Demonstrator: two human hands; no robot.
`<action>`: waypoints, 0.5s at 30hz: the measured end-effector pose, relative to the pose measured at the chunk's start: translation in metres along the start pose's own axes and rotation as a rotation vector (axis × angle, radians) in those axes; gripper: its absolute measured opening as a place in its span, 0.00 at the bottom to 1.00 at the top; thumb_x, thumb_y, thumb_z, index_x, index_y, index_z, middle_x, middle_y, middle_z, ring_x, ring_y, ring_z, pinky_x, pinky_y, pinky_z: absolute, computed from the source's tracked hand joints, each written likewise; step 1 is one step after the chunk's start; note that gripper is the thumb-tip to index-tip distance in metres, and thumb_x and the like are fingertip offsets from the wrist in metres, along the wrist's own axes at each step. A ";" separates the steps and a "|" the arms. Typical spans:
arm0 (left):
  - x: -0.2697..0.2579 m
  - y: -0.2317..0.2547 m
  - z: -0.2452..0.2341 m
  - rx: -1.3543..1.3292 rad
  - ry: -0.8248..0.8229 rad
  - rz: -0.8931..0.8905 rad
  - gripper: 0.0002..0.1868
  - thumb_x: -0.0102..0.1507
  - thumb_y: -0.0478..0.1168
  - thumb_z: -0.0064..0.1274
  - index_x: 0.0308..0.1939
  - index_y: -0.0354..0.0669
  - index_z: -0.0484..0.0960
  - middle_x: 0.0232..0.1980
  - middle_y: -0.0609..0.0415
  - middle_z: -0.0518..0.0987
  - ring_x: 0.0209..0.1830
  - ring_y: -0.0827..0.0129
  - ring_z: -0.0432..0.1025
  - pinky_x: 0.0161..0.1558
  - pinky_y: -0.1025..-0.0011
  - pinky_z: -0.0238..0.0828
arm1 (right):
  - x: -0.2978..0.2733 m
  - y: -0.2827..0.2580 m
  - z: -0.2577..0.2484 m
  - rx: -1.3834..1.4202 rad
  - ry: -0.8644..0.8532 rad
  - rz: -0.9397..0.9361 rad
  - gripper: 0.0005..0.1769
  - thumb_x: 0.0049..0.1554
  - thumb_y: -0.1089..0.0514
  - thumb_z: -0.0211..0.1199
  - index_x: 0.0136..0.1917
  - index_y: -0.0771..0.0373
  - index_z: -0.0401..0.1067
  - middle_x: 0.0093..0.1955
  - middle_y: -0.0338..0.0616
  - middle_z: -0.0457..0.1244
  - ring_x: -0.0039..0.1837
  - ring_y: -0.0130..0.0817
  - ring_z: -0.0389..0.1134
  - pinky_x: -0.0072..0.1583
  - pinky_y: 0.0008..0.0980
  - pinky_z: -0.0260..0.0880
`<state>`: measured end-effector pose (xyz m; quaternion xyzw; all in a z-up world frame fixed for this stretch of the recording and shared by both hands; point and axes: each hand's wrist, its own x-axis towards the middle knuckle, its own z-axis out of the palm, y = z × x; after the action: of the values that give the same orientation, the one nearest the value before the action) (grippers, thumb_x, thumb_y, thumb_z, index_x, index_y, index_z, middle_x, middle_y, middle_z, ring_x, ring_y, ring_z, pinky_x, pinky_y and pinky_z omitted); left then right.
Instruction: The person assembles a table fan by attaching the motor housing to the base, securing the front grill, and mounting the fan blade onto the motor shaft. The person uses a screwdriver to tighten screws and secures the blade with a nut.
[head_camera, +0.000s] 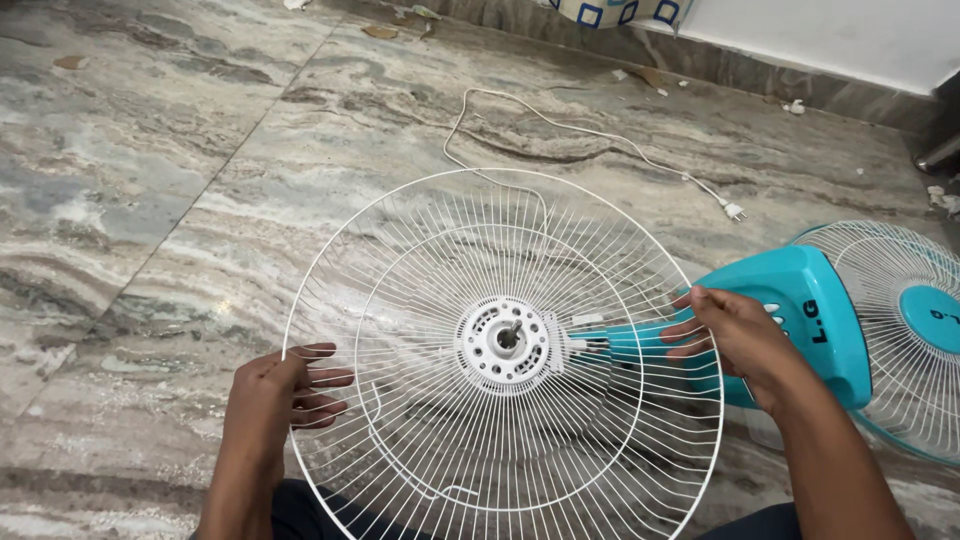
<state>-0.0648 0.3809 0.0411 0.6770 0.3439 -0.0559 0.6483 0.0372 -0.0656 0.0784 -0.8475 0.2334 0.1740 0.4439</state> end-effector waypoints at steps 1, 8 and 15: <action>0.001 -0.001 0.000 -0.004 -0.001 -0.005 0.28 0.57 0.36 0.36 0.55 0.29 0.83 0.41 0.33 0.88 0.28 0.52 0.80 0.33 0.59 0.76 | 0.003 0.001 0.000 -0.016 -0.003 -0.002 0.30 0.66 0.37 0.44 0.65 0.59 0.71 0.54 0.51 0.74 0.51 0.40 0.76 0.49 0.42 0.69; 0.006 -0.008 0.000 0.070 0.013 -0.013 0.24 0.65 0.40 0.38 0.58 0.33 0.82 0.41 0.36 0.88 0.31 0.52 0.82 0.36 0.59 0.78 | 0.011 0.004 0.002 -0.106 0.027 0.033 0.28 0.66 0.38 0.47 0.66 0.58 0.72 0.55 0.52 0.74 0.53 0.42 0.77 0.59 0.49 0.70; 0.007 -0.009 0.001 0.068 0.018 -0.015 0.24 0.66 0.41 0.37 0.58 0.33 0.82 0.41 0.36 0.88 0.31 0.52 0.82 0.36 0.59 0.78 | 0.013 0.005 0.001 -0.092 0.021 0.007 0.28 0.66 0.38 0.48 0.66 0.58 0.72 0.55 0.51 0.74 0.53 0.43 0.77 0.62 0.52 0.70</action>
<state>-0.0641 0.3823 0.0294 0.6966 0.3526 -0.0662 0.6214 0.0452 -0.0702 0.0676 -0.8679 0.2329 0.1771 0.4015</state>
